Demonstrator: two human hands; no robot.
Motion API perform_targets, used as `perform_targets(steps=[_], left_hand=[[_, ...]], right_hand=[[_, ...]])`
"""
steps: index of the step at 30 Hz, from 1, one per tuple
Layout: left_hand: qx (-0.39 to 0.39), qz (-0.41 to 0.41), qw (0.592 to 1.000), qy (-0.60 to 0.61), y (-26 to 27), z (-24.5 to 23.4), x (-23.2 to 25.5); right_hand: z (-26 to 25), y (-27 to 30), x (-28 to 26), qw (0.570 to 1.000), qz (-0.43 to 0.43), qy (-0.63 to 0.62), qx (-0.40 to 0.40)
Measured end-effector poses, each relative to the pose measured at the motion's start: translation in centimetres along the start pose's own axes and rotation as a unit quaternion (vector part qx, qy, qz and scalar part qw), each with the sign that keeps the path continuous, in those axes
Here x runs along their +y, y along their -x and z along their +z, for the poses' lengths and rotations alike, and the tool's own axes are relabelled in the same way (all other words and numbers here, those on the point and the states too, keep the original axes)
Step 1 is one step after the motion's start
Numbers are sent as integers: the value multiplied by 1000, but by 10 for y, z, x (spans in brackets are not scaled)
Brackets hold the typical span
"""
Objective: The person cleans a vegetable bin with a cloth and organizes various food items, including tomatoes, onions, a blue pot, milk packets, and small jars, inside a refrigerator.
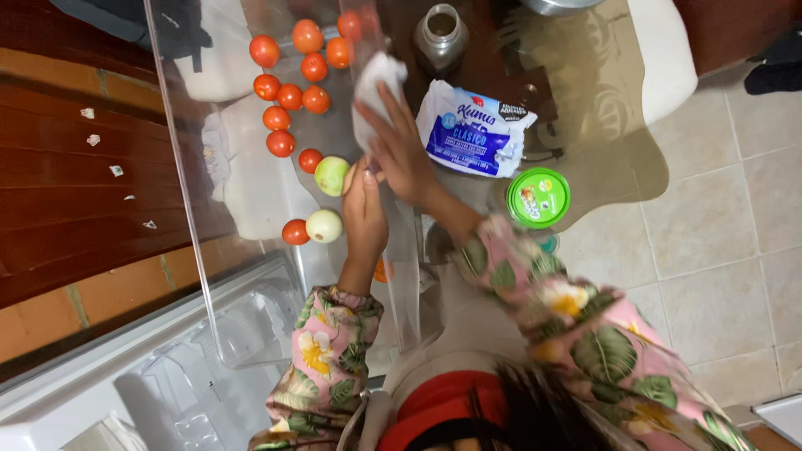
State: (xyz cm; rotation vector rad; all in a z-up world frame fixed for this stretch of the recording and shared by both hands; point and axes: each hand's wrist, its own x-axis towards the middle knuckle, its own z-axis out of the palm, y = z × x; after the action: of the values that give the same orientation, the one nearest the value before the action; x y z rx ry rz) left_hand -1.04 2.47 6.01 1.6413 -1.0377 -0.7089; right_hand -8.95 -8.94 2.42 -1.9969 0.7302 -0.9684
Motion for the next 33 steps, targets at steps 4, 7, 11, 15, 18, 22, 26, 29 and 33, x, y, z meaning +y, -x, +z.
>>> perform_targets(steps=[4,7,11,15,18,22,26,29,33], left_hand=[[-10,39,999,-24,-8,1,-23],[-29,23,999,-24,-11,2,-12],[-19,-30,991,-130,-20,3,-29],[45,-23,980,-193,-21,9,-42],[60,-23,977,-204,-21,13,-47],[60,22,978,-197,-19,4,-37],[43,41,990,-129,-15,-2,-21],[34,58,993,-101,-17,-5,-24],[18,56,996,-66,-14,-8,-25]], right_hand=[[14,78,-23,998,-34,-12,42],[11,120,-59,999,8,-36,40],[12,161,-91,995,32,-86,43],[17,207,-122,988,75,-133,24],[25,254,-133,977,102,-185,8],[41,266,-132,941,150,-300,40],[78,280,-95,927,178,-318,95],[94,266,-68,921,166,-329,125],[145,263,11,849,80,-500,149]])
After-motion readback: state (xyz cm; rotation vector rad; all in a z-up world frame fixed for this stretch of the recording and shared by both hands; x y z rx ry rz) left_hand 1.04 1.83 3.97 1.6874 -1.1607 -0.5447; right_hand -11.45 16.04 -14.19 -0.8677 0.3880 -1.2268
